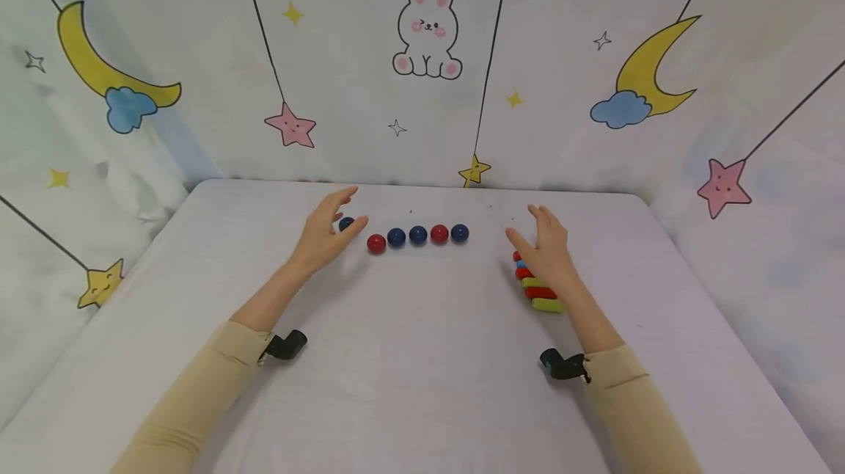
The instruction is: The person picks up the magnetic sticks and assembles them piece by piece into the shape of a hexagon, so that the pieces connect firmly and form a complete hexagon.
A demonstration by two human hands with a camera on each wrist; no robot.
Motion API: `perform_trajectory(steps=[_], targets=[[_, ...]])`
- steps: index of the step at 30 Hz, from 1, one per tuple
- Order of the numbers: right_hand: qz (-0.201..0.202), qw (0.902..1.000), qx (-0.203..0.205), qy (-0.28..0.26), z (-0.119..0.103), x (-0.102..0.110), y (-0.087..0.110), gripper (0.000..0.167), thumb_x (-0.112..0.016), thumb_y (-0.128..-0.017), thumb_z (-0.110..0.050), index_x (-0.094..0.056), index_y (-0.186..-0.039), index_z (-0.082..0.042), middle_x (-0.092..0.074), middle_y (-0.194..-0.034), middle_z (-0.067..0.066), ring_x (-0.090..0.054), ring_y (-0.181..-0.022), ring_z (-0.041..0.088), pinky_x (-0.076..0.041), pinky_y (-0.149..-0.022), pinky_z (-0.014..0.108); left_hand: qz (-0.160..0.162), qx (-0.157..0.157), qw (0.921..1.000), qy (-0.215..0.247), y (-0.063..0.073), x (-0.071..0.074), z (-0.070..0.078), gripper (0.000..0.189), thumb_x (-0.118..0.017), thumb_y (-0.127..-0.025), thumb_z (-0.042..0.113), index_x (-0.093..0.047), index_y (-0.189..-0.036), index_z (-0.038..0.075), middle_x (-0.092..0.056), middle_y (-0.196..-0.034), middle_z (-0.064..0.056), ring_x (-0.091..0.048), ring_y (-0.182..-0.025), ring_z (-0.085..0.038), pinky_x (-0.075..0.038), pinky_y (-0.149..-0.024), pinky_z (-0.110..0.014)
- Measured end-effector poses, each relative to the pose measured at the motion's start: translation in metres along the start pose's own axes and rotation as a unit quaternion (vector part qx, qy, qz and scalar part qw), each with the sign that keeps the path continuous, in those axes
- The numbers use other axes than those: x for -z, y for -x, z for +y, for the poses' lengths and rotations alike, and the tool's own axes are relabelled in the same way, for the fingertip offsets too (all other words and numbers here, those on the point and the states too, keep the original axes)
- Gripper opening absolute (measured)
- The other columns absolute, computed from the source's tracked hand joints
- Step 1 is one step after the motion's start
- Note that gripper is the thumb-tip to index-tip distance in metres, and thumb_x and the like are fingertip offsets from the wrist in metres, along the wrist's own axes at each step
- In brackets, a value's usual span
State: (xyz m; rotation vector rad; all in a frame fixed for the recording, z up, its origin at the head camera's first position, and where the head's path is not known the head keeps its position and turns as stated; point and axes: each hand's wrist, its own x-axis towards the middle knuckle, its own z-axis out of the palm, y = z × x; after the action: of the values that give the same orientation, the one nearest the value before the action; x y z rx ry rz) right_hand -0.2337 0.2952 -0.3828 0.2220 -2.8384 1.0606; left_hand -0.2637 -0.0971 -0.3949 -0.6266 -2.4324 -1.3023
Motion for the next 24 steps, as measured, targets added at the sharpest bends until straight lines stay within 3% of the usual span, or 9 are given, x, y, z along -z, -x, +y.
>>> perform_trajectory(steps=[4, 8, 15, 20, 24], targets=[[-0.010, 0.9999, -0.006, -0.010, 0.005, 0.003, 0.004, 0.069, -0.050, -0.101, -0.038, -0.023, -0.151, 0.003, -0.017, -0.155, 0.028, -0.015, -0.140, 0.048, -0.020, -0.104, 0.070, -0.007, 0.005, 0.9986, 0.052, -0.001, -0.007, 0.003, 0.052, -0.062, -0.095, 0.019, -0.047, -0.142, 0.003, -0.049, -0.141, -0.012, -0.049, -0.125, -0.026, -0.044, -0.100, -0.043], [-0.023, 0.9992, -0.024, -0.023, 0.011, 0.005, 0.008, 0.065, -0.049, -0.101, -0.038, -0.029, -0.149, 0.002, -0.021, -0.153, 0.029, -0.021, -0.137, 0.049, -0.026, -0.104, 0.066, -0.021, 0.037, 0.9938, 0.103, -0.002, -0.015, 0.007, 0.045, -0.063, -0.095, 0.014, -0.052, -0.138, 0.004, -0.053, -0.138, -0.010, -0.052, -0.122, -0.022, -0.046, -0.098, -0.039], [-0.051, 0.9934, -0.094, -0.041, 0.023, 0.010, 0.015, 0.063, -0.046, -0.101, -0.045, -0.036, -0.149, -0.006, -0.025, -0.152, 0.026, -0.026, -0.134, 0.047, -0.035, -0.100, 0.065, -0.049, 0.080, 0.9820, 0.164, -0.008, -0.034, 0.012, 0.039, -0.064, -0.095, 0.014, -0.058, -0.131, 0.003, -0.058, -0.130, -0.013, -0.057, -0.117, -0.023, -0.048, -0.096, -0.034], [-0.052, 0.9921, -0.102, -0.051, 0.037, 0.011, 0.016, 0.060, -0.047, -0.100, -0.047, -0.042, -0.145, -0.007, -0.030, -0.149, 0.026, -0.029, -0.131, 0.047, -0.038, -0.096, 0.064, -0.073, 0.086, 0.9796, 0.166, -0.014, -0.050, 0.019, 0.036, -0.065, -0.094, 0.015, -0.060, -0.129, 0.007, -0.061, -0.127, -0.008, -0.058, -0.114, -0.018, -0.048, -0.096, -0.031], [-0.048, 0.9921, -0.107, -0.046, 0.063, 0.008, 0.010, 0.062, -0.048, -0.096, -0.057, -0.049, -0.140, -0.014, -0.040, -0.142, 0.022, -0.035, -0.126, 0.043, -0.044, -0.091, 0.058, -0.102, 0.081, 0.9799, 0.152, -0.020, -0.063, 0.026, 0.037, -0.065, -0.095, 0.016, -0.060, -0.130, 0.008, -0.061, -0.128, -0.010, -0.059, -0.113, -0.017, -0.047, -0.097, -0.033]])
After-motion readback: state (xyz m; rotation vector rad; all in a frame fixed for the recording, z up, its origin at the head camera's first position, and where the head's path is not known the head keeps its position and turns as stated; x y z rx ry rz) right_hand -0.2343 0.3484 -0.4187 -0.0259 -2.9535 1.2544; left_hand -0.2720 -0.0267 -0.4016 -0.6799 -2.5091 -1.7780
